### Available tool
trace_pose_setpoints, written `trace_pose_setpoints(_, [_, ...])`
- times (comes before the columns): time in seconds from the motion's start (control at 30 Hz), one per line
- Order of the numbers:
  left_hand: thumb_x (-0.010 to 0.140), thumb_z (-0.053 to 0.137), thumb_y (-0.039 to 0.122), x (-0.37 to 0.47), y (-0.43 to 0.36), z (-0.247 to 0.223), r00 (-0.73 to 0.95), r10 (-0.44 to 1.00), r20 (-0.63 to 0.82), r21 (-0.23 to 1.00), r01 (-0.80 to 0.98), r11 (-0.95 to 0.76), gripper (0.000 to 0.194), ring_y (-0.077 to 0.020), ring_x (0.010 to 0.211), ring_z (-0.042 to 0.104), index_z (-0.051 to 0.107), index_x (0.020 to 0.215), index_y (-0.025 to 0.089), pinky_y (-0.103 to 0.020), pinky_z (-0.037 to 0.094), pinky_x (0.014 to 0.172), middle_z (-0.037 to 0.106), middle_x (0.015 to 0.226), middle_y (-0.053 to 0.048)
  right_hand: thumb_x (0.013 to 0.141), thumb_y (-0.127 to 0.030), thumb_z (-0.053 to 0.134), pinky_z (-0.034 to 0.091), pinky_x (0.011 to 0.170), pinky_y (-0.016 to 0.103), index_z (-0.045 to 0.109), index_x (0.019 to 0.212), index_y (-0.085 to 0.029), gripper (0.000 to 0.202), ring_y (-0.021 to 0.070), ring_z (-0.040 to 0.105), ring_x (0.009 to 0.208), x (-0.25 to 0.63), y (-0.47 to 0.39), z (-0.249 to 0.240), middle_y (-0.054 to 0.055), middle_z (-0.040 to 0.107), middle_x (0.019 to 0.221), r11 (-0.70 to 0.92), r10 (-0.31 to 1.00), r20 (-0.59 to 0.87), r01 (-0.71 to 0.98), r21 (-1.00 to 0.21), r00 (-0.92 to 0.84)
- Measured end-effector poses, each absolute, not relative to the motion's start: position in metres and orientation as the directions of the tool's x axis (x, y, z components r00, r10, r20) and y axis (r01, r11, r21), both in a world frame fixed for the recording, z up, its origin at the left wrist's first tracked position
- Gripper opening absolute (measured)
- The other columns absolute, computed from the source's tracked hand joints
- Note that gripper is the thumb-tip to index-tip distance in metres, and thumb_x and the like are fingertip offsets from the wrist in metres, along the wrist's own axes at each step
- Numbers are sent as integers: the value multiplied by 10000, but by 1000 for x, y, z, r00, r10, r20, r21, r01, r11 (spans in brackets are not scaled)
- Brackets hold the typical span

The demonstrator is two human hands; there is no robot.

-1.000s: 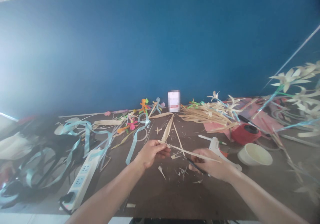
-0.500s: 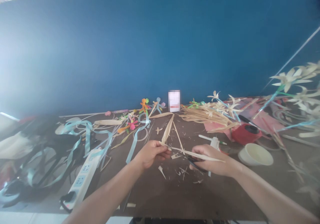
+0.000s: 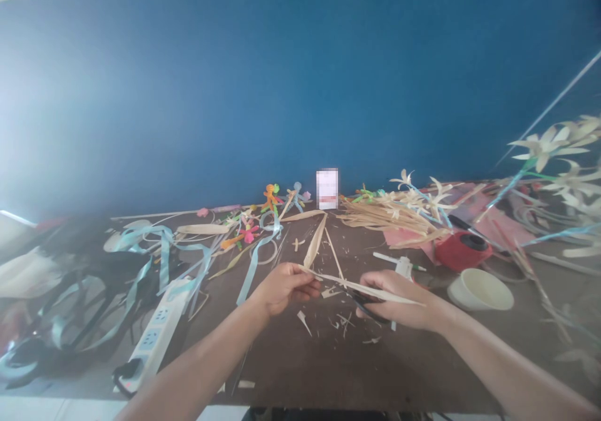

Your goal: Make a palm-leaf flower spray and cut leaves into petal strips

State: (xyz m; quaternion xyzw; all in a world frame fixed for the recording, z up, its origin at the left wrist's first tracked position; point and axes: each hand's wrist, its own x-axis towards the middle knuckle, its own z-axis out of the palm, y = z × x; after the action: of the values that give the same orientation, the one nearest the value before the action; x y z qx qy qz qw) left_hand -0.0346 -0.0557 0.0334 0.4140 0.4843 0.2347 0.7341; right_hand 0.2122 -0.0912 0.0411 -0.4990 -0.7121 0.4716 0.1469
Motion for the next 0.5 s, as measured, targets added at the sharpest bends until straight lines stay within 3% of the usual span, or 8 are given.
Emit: trace_pose_setpoints(0.5, [673,609,322,-37,-54,32,445,721,-532,832,112,544,215,-121,641,620,631,735,117,-179,432,544,668,768,-76,670,-388,595,287,447,172,547,675,-157,236,97,465,550,213,-90,40,-25,555,603,36,832,-284,557,-830,-476])
